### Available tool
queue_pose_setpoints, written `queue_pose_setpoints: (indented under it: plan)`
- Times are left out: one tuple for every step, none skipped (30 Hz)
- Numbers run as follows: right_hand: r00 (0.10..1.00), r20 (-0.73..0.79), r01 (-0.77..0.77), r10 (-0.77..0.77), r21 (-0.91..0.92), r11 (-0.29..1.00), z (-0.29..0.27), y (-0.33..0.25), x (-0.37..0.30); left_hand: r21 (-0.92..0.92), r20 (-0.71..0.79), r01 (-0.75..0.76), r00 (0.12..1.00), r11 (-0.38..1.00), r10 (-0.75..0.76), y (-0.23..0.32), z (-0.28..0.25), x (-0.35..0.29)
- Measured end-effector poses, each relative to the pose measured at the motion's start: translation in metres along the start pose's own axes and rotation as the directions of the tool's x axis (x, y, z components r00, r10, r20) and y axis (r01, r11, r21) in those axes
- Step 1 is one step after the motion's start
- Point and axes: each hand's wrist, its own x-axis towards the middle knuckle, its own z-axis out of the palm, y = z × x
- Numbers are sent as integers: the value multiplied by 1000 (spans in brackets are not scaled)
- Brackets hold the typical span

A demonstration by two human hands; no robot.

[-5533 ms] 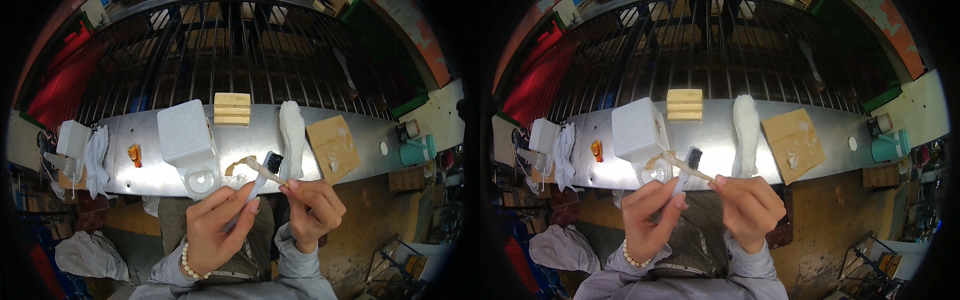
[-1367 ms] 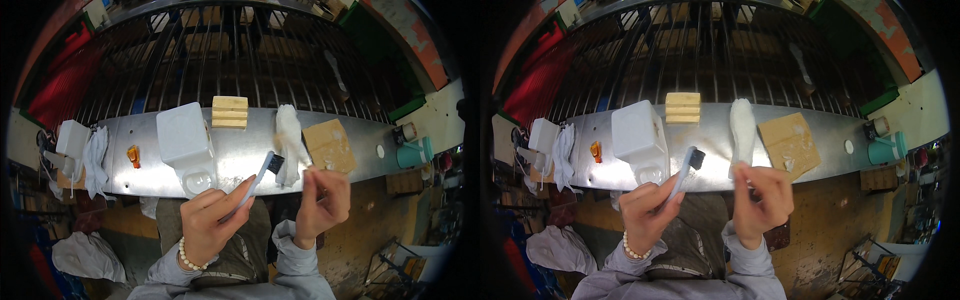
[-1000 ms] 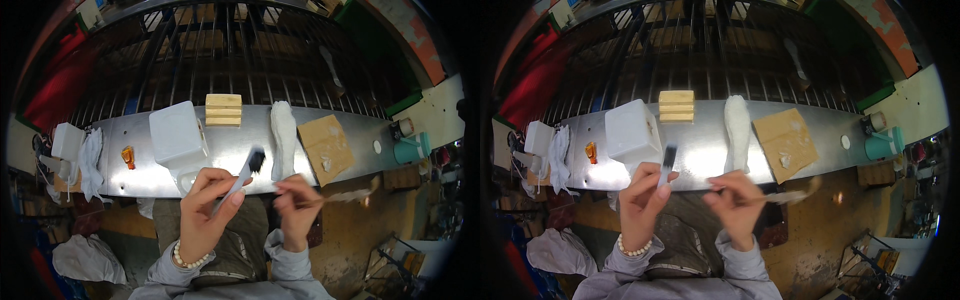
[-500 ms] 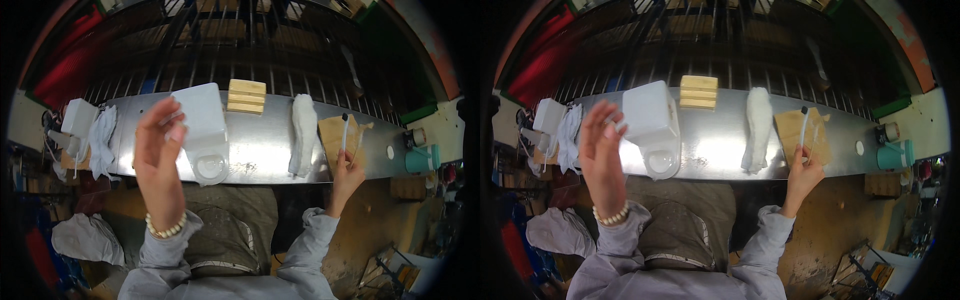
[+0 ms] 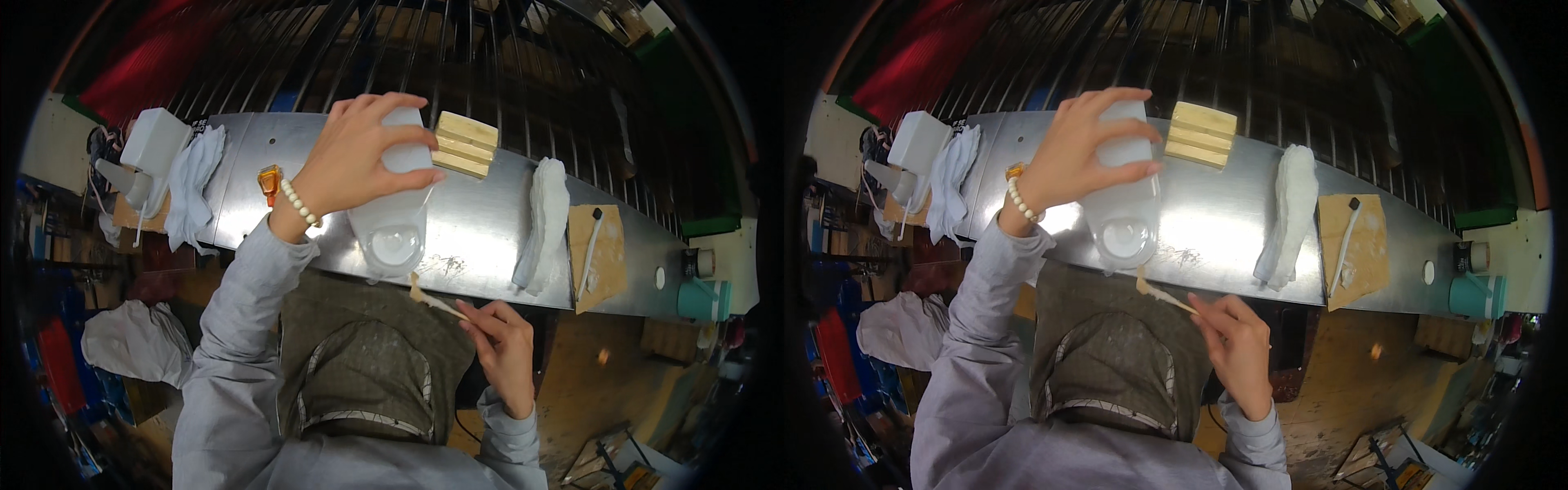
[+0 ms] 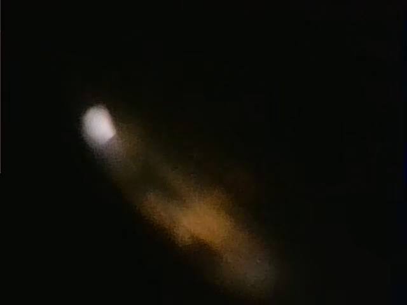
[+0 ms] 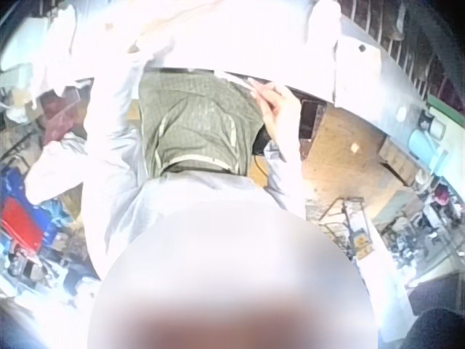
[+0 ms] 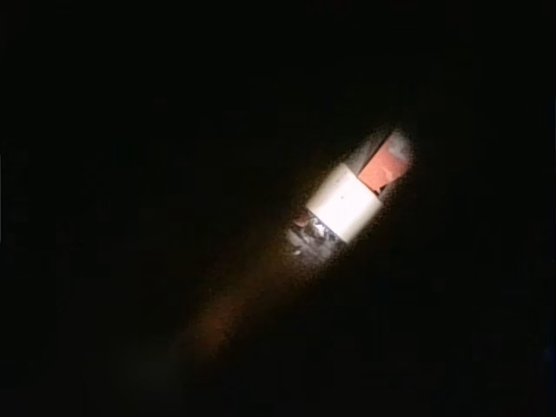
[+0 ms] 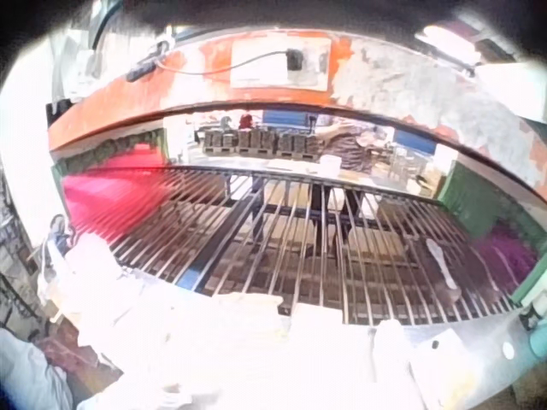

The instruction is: The person prepares a small amount of white paste on a cardboard piece, then uses a toothbrush to apply the paste to the sole and edges of a brown shoe. The person repeatedly dips the brush into a white container and scrubs the shoe surface.

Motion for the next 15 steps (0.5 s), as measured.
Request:
queue_pose_setpoints:
  plan:
    - [1000, -25, 16, -15, 14, 1000, 6, 0, 0, 29, -11, 19, 1000, 999, -18, -1, 3, 0]
    - [998, -55, 21, -19, 31, 999, 12, 1, 0, 50, -40, 36, 999, 998, -34, -2, 5, 1]
    - [997, -79, 1, 2, 44, 999, 17, 2, 2, 71, -69, 56, 996, 996, -51, -3, 6, 3]
    - [991, -116, 71, -68, 21, 997, 20, 3, 4, 80, -64, 75, 995, 994, -70, -4, 6, 4]
    - [984, -142, 108, -107, -4, 994, 23, 3, 6, 85, -50, 100, 994, 991, -96, -5, 5, 6]
    - [975, -168, 143, -146, -28, 989, 26, 3, 8, 92, -36, 122, 992, 988, -119, -5, 5, 7]
    - [963, -207, 169, -174, -41, 985, 29, 3, 11, 79, -43, 130, 991, 988, -127, -5, 4, 8]
    - [948, -246, 195, -202, -55, 979, 32, 3, 14, 66, -50, 137, 990, 988, -134, -6, 4, 10]
    - [931, -283, 220, -231, -70, 973, 34, 3, 17, 55, -74, 144, 987, 988, -140, -5, 5, 10]
    - [918, -296, 237, -265, -125, 963, 35, 3, 19, 53, -94, 140, 986, 989, -135, -5, 6, 10]
    - [903, -309, 253, -298, -179, 951, 36, 3, 21, 56, -130, 134, 984, 989, -126, -4, 7, 9]
    - [888, -319, 265, -331, -231, 936, 37, 3, 24, 56, -124, 152, 982, 987, -144, -3, 8, 8]
    - [883, -310, 289, -353, -234, 928, 38, 3, 26, 54, -157, 147, 978, 988, -138, -2, 9, 7]
    - [878, -300, 311, -374, -237, 920, 39, 4, 29, 47, -148, 168, 976, 985, -159, -1, 10, 6]
    - [862, -301, 345, -407, -238, 908, 40, 4, 33, 37, -159, 181, 972, 983, -173, 1, 11, 6]
